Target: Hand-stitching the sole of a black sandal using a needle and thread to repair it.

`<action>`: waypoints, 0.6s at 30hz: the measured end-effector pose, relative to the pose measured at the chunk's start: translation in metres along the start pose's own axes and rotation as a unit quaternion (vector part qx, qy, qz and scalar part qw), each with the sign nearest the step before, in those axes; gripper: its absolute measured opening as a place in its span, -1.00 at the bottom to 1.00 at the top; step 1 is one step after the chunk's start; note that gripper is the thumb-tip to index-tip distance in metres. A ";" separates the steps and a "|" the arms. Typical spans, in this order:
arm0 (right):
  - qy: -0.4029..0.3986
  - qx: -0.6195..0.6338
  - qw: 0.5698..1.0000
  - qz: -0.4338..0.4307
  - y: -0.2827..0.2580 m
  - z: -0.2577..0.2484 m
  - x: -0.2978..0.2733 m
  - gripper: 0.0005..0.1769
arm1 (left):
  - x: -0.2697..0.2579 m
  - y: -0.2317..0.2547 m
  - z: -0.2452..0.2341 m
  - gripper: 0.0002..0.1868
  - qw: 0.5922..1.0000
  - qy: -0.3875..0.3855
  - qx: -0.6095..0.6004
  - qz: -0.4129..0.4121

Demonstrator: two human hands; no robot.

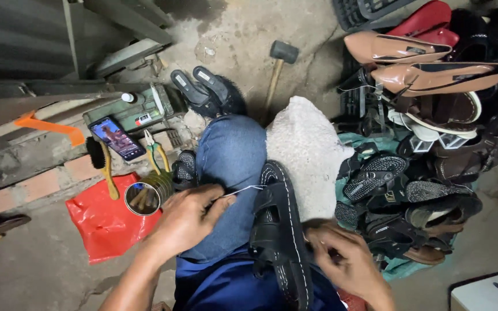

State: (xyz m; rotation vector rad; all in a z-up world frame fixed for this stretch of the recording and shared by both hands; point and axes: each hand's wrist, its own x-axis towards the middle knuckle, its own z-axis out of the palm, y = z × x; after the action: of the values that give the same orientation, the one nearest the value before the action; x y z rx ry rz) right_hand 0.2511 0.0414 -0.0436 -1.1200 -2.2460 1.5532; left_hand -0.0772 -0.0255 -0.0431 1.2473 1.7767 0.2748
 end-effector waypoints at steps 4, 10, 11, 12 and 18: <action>-0.028 0.181 0.983 0.008 -0.024 -0.022 -0.010 -0.92 | -0.002 -0.001 -0.007 -0.68 0.991 -0.025 -0.120 0.054; 0.048 0.593 0.799 -0.092 -0.008 -0.016 -0.031 -0.57 | -0.002 0.019 -0.009 -0.66 0.992 -0.115 -0.033 -0.045; 0.069 0.383 0.918 -0.069 -0.009 -0.014 -0.029 -0.80 | -0.004 0.021 -0.013 -0.78 0.993 -0.112 -0.007 -0.026; 0.087 0.151 0.984 -0.042 -0.011 -0.012 -0.027 -0.76 | -0.006 0.022 -0.017 -0.77 0.994 -0.109 0.019 -0.007; -0.105 -0.199 0.968 -0.109 0.044 0.027 -0.035 0.77 | -0.005 -0.010 -0.015 -0.71 0.985 0.000 -0.148 0.093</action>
State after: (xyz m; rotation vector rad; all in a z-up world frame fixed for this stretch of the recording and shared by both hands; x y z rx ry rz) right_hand 0.2815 0.0059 -0.0851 -0.7792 -2.8028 1.2168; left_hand -0.0947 -0.0304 -0.0386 1.1956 1.5522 0.6229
